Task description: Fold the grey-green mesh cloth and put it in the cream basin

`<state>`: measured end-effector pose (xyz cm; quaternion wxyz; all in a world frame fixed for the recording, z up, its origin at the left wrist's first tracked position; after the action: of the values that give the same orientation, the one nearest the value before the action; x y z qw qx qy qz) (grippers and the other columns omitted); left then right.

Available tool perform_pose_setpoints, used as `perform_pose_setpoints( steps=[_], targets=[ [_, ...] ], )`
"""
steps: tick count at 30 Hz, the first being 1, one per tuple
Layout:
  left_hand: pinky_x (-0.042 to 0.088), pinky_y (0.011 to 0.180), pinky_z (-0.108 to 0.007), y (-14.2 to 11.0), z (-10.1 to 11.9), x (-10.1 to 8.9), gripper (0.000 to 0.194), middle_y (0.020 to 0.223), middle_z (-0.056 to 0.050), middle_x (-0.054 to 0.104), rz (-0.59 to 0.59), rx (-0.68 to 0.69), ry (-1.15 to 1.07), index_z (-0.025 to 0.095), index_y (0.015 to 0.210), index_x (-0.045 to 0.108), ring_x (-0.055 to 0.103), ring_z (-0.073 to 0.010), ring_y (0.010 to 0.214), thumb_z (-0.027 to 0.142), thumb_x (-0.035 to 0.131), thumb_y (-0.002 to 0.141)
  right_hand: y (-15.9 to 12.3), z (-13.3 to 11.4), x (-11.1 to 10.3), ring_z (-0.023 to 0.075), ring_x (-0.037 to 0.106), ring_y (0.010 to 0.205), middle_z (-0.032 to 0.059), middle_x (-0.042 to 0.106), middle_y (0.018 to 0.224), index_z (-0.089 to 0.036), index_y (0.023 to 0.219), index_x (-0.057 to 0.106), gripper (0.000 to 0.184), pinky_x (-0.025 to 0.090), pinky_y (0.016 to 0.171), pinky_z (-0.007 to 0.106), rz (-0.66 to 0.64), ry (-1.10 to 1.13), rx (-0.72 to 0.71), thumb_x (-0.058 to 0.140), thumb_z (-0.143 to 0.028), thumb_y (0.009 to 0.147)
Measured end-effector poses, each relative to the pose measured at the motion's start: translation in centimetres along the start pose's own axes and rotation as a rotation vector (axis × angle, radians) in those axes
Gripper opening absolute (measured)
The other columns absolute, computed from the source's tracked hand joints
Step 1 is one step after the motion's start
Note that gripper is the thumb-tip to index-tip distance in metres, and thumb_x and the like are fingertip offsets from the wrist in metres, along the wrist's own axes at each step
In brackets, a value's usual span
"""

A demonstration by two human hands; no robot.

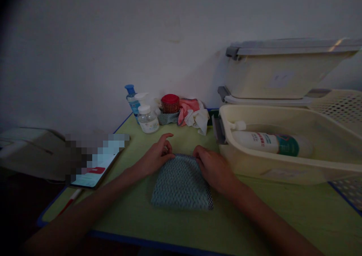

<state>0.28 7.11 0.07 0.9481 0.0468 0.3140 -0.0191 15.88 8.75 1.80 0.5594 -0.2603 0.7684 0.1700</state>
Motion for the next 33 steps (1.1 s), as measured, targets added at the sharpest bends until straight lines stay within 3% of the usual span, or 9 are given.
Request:
perform_pose_setpoints(
  steps=[3,8,15,25,33],
  targets=[
    [0.045,0.068,-0.026,0.2,-0.2,0.0,0.045,0.08,0.001,0.055,0.048,-0.001,-0.023,0.018,0.117,0.043,0.056,-0.0131,0.07,0.012,0.057,0.075,0.1,-0.3,-0.1,0.0156,0.056,0.07,0.0054,0.061,0.078,-0.015,0.087,0.052,0.014,0.034,0.061,0.025,0.018,-0.056,-0.01,0.039,-0.01,0.085],
    [0.046,0.069,-0.027,0.3,0.2,-0.1,0.003,0.077,-0.004,0.062,0.087,0.029,0.086,0.013,0.077,0.062,0.059,-0.0152,0.074,0.014,0.06,0.076,0.3,-0.7,0.1,0.0168,0.06,0.078,0.0082,0.062,0.089,-0.014,0.09,0.056,0.021,0.038,0.066,0.026,0.016,-0.1,-0.016,0.036,-0.007,0.086],
    [0.05,0.073,-0.026,0.4,0.2,-0.7,0.019,0.083,-0.004,0.071,0.055,-0.01,0.095,0.015,0.079,0.071,0.064,-0.0152,0.079,0.006,0.054,0.076,0.0,-1.5,0.5,0.0167,0.062,0.076,0.0082,0.06,0.092,-0.015,0.095,0.059,0.025,0.041,0.063,0.026,0.012,-0.318,-0.035,0.035,-0.007,0.088],
    [0.049,0.069,-0.023,0.1,0.3,-0.8,0.017,0.075,-0.002,0.069,0.147,0.061,0.084,0.014,0.074,0.072,0.063,-0.0123,0.071,0.002,0.061,0.072,-0.3,-1.5,0.8,0.0155,0.062,0.071,0.0056,0.06,0.088,-0.016,0.093,0.058,0.021,0.037,0.052,0.024,0.071,-0.471,-0.052,0.039,-0.007,0.087],
    [0.047,0.071,-0.025,0.1,0.5,-0.6,0.015,0.077,-0.004,0.065,0.197,0.101,0.191,0.012,0.076,0.071,0.06,-0.0132,0.071,0.002,0.06,0.074,-0.3,-1.5,0.7,0.0157,0.06,0.076,0.0061,0.059,0.089,-0.017,0.092,0.058,0.02,0.038,0.053,0.024,0.117,-0.522,-0.059,0.042,-0.008,0.086]
  ],
)
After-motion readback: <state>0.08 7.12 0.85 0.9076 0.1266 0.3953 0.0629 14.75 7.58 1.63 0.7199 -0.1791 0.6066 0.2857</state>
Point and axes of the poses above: each hand's wrist, its own y-axis towards the middle knuckle, its own x-axis out of the palm, z = x × y, the point moved 7 cm from there along y, towards the middle knuckle
